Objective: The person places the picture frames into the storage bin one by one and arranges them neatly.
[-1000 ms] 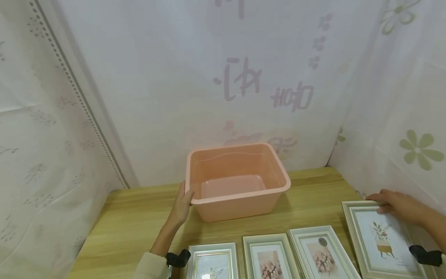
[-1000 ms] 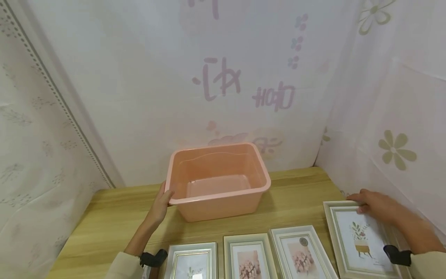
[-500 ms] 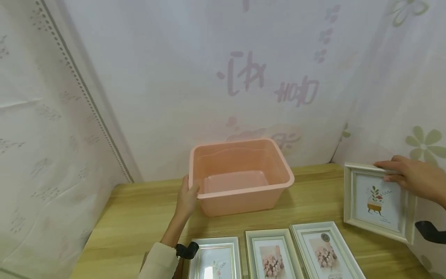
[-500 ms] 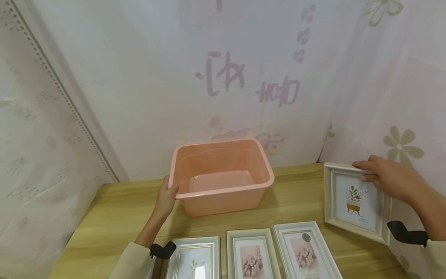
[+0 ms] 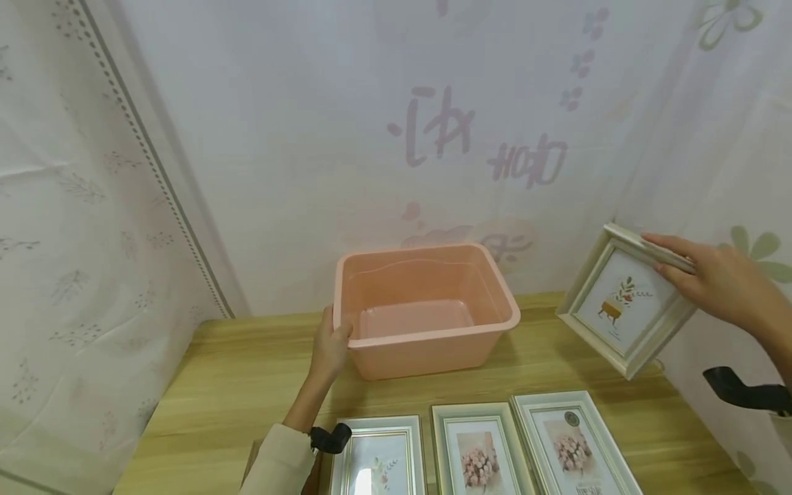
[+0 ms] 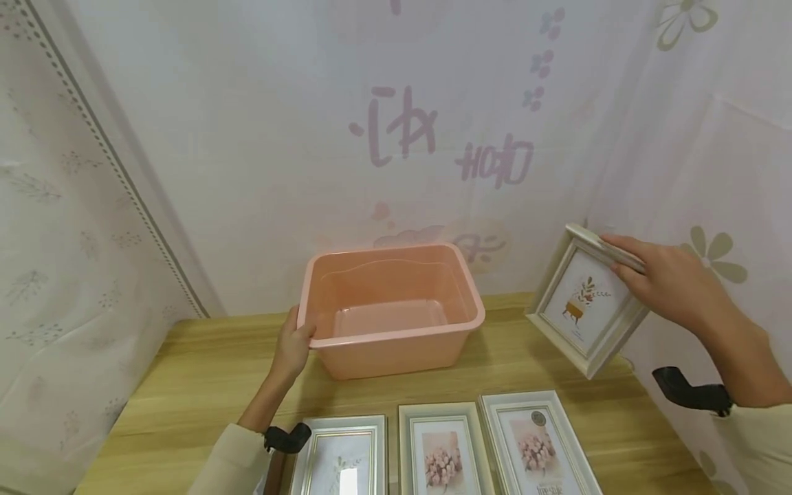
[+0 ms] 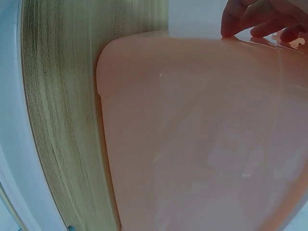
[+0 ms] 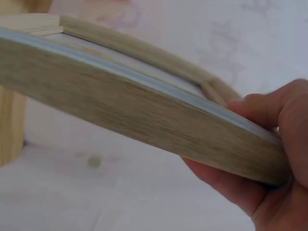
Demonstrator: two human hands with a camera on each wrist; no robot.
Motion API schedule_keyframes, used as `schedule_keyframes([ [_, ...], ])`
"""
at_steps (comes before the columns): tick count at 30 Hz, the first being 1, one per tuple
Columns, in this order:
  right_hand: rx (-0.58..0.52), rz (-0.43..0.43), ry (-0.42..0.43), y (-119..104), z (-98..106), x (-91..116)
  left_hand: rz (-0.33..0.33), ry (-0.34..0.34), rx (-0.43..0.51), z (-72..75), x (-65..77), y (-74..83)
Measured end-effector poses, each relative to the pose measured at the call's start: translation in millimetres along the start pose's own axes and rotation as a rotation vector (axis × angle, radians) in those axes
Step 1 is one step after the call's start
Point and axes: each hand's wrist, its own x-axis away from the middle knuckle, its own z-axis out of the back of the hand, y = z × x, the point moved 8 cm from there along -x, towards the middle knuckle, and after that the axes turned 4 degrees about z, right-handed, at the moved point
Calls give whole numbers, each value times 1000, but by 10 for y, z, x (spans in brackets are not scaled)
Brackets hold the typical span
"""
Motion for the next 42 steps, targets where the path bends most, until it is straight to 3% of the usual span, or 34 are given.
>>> schedule_keyframes([
  [8, -45, -88, 95, -294, 241, -319, 5, -3, 5, 14, -12, 16],
  [13, -157, -193, 71, -440, 315, -477, 0, -5, 26, 14, -26, 13],
  [19, -297, -180, 64, -765, 247, -602, -5, -15, 26, 11, -43, 41],
  [27, -253, -63, 159, -1150, 47, -770, -12, 8, -8, 0, -55, 46],
  [42, -281, -81, 29, -1347, -766, -899, -4, 8, 5, 13, -15, 1],
])
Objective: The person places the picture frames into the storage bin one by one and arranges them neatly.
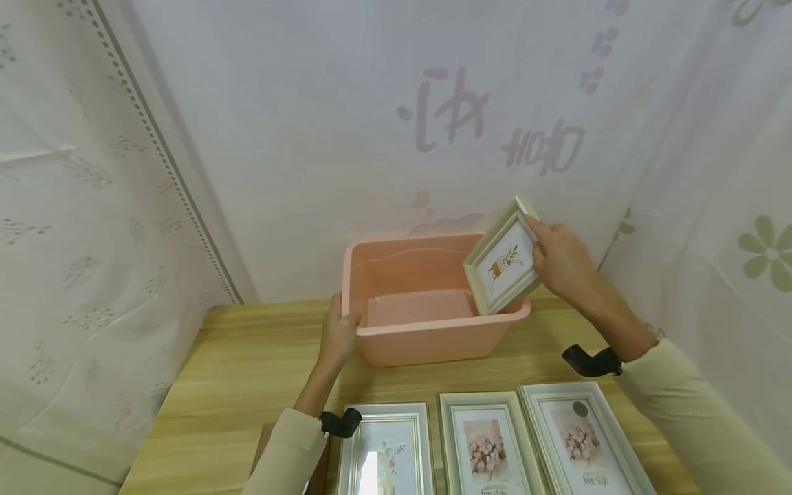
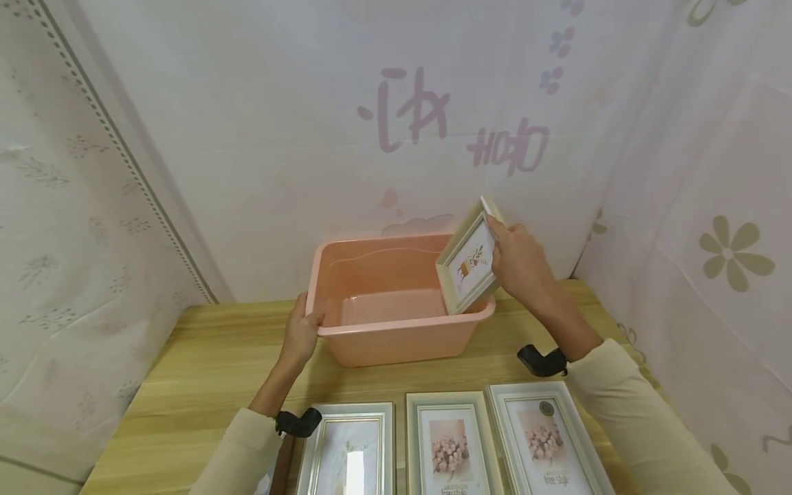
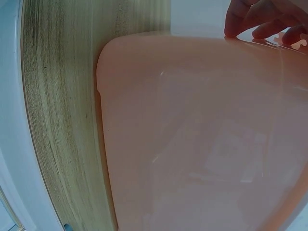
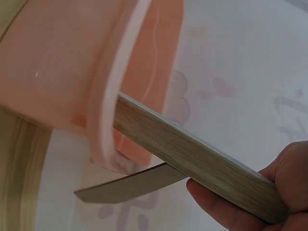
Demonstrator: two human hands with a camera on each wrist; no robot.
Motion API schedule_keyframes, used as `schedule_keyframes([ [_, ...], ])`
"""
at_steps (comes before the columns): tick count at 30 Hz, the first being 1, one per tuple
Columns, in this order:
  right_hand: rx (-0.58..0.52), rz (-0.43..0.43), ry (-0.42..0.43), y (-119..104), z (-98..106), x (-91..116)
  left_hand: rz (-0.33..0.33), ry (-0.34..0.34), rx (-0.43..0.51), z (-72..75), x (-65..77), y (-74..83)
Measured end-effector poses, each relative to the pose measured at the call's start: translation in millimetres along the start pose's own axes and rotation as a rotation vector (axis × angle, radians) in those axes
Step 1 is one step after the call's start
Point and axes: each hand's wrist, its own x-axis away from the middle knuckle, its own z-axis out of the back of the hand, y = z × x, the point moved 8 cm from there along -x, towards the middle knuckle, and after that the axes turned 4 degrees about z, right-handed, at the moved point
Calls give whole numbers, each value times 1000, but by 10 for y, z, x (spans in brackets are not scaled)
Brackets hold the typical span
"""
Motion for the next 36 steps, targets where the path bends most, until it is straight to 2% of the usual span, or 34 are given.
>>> schedule_keyframes([
  [5, -1, -30, -11, 80, -130, -1, -2, 0, -7, -23, -9, 21],
  [13, -8, -28, 12, 50, -126, -29, -17, 17, -15, -27, -29, 69],
  [22, 8, 52, 102, -236, 127, -141, 2, 17, -6, -34, -34, 50],
  [36, -25, 109, 128, -543, 350, -225, 36, -19, 2, -63, -54, -9],
])
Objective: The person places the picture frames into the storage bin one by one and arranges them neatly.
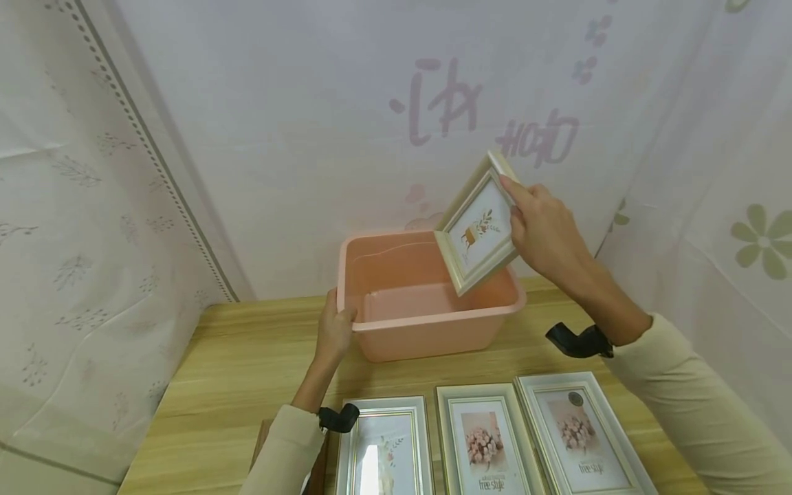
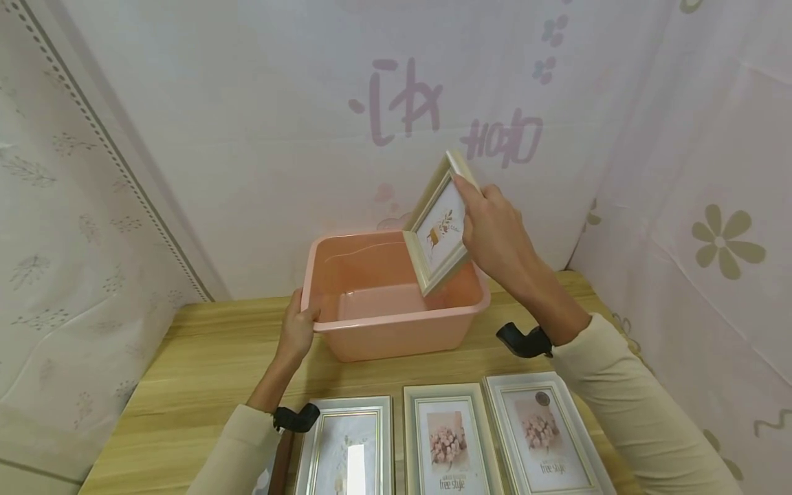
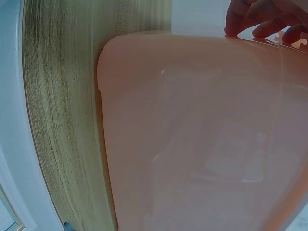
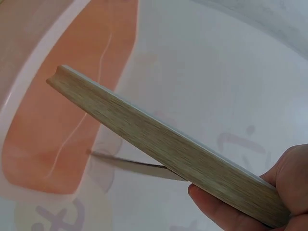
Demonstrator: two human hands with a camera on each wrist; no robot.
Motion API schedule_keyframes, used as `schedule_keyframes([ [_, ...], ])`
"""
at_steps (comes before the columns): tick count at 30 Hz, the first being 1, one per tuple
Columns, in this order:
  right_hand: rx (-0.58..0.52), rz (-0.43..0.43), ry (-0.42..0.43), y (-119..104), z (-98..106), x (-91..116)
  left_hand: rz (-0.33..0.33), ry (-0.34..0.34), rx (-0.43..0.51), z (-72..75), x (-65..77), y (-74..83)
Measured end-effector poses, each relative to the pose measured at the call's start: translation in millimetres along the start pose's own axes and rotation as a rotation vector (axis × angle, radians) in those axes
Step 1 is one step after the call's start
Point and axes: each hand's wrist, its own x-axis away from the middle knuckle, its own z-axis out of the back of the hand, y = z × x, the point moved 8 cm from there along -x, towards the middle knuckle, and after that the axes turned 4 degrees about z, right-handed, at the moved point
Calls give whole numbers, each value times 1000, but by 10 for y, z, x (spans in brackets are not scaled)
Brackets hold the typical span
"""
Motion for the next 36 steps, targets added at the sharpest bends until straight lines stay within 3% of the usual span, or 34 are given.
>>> schedule_keyframes([
  [12, -57, -17, -36, -63, -79, -46, 4, 11, 19, 20, 8, -26],
  [23, 18, -78, -140, 223, -328, 0, 6, 14, 7, 3, -12, -25],
  [36, 46, -91, -158, 471, -561, 112, -6, 8, 19, 1, -33, -25],
])
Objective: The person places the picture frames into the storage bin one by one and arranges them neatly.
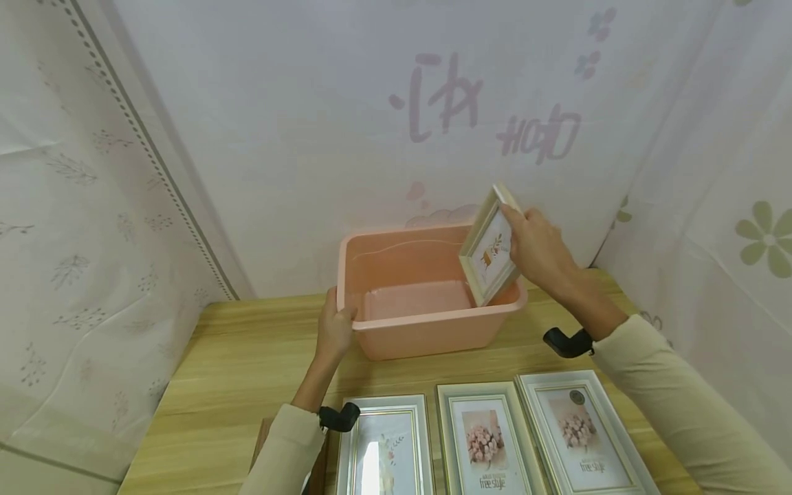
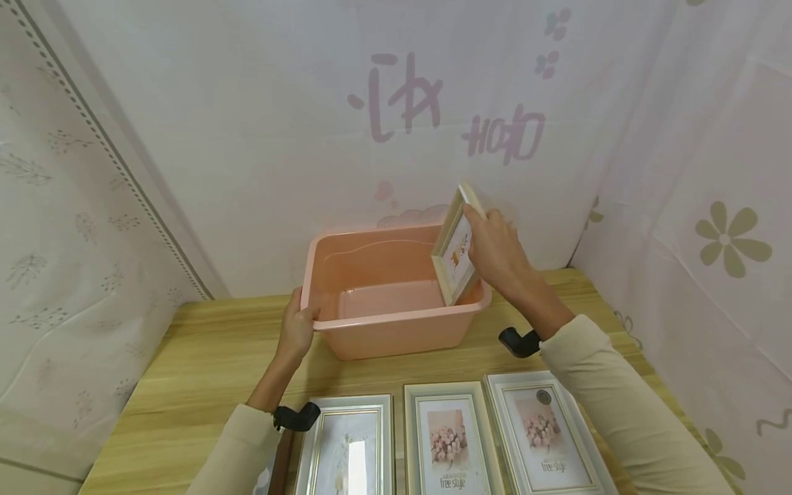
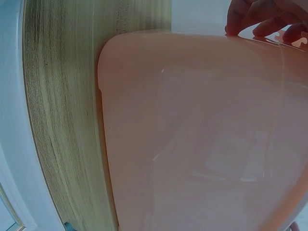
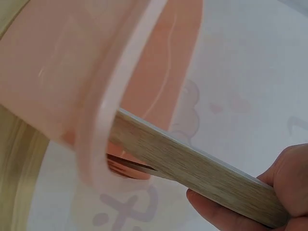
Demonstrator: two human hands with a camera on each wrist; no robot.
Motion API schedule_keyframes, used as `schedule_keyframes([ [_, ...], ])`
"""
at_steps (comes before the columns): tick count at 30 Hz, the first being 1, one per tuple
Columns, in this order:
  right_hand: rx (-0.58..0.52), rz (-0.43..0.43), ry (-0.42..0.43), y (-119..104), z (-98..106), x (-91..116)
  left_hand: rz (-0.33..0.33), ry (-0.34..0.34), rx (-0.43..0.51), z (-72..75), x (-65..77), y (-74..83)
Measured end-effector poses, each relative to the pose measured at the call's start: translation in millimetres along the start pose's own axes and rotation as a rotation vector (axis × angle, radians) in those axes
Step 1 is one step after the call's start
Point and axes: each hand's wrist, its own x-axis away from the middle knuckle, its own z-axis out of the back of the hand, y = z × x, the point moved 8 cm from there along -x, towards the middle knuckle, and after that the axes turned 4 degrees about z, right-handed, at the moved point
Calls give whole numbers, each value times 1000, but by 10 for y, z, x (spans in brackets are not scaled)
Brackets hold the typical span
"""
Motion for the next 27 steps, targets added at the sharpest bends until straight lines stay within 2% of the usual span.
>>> schedule_keyframes([
  [8, 0, -53, -46, 91, -180, 10, -2, 16, -10, 5, -10, 8],
  [22, -8, -63, -101, 172, -502, 66, -5, 25, -6, 18, -24, -5],
  [27, 9, -51, -82, 195, -611, 107, -6, 27, -17, 7, -29, -16],
])
